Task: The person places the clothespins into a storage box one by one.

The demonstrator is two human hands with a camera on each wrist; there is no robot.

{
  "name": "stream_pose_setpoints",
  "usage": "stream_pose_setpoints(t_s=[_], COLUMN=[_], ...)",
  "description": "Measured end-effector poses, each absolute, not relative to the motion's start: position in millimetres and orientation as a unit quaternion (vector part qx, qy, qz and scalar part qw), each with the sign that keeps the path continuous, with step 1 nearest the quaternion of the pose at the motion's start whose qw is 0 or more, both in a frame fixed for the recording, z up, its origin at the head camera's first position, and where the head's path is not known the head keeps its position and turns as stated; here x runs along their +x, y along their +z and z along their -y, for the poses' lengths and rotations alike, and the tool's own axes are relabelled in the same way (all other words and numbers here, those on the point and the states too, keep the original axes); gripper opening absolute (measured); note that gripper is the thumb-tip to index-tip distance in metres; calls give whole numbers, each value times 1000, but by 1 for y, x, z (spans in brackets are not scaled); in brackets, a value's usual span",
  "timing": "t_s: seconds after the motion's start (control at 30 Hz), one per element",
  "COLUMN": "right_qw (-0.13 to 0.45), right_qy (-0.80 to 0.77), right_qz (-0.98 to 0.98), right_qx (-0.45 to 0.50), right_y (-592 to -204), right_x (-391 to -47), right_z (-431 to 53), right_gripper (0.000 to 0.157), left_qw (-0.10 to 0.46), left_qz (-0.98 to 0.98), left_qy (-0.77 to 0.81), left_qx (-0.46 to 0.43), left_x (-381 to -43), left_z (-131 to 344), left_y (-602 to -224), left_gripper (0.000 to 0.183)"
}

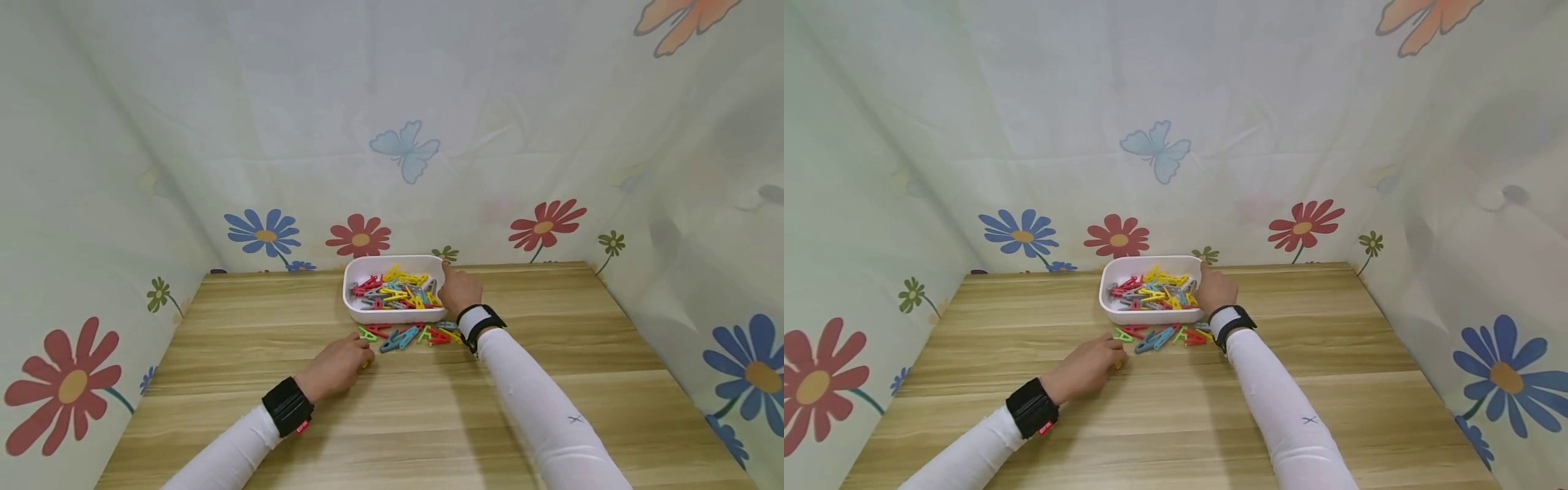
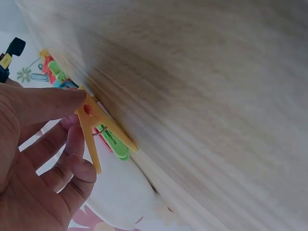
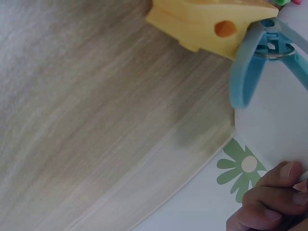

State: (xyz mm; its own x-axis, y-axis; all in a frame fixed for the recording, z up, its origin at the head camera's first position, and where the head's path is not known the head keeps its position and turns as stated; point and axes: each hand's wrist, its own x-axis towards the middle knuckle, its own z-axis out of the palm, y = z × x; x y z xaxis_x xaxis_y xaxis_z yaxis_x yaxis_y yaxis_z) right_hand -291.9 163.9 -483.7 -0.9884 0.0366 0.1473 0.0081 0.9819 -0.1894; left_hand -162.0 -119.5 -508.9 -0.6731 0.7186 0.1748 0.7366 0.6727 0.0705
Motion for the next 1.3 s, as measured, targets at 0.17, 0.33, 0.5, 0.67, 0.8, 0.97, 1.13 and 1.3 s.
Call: stream_pose_setpoints(t_s=[0.17, 0.33, 0.5, 0.67, 0.8, 0.97, 1.13, 1.3], right_qw=[68, 68, 69, 61, 58, 59, 65, 64], right_qy=[92, 93, 90, 88, 93, 94, 93, 87], right_qz=[993, 993, 994, 994, 994, 994, 994, 994], right_qx=[-9, -8, -8, -9, -9, -9, -7, -10], right_y=[-483, -482, -481, -480, -480, -481, -482, -481], right_x=[-291, -292, -292, -291, -291, -291, -291, -291], right_z=[-164, -163, -162, -163, -163, -163, -164, -163], right_gripper=[68, 67, 67, 67, 67, 67, 67, 67], left_qw=[68, 59, 93, 145, 185, 205, 178, 146], left_qz=[915, 920, 922, 916, 903, 896, 914, 933], left_qy=[-69, -84, -97, -109, -139, -168, -188, -197], left_qx=[-392, -379, -363, -358, -361, -356, -311, -265], left_x=[-162, -162, -166, -178, -192, -210, -235, -261], left_z=[118, 112, 111, 110, 102, 87, 74, 70], left_y=[-505, -482, -447, -420, -406, -396, -402, -426], left_gripper=[8, 17, 22, 23, 22, 22, 24, 23])
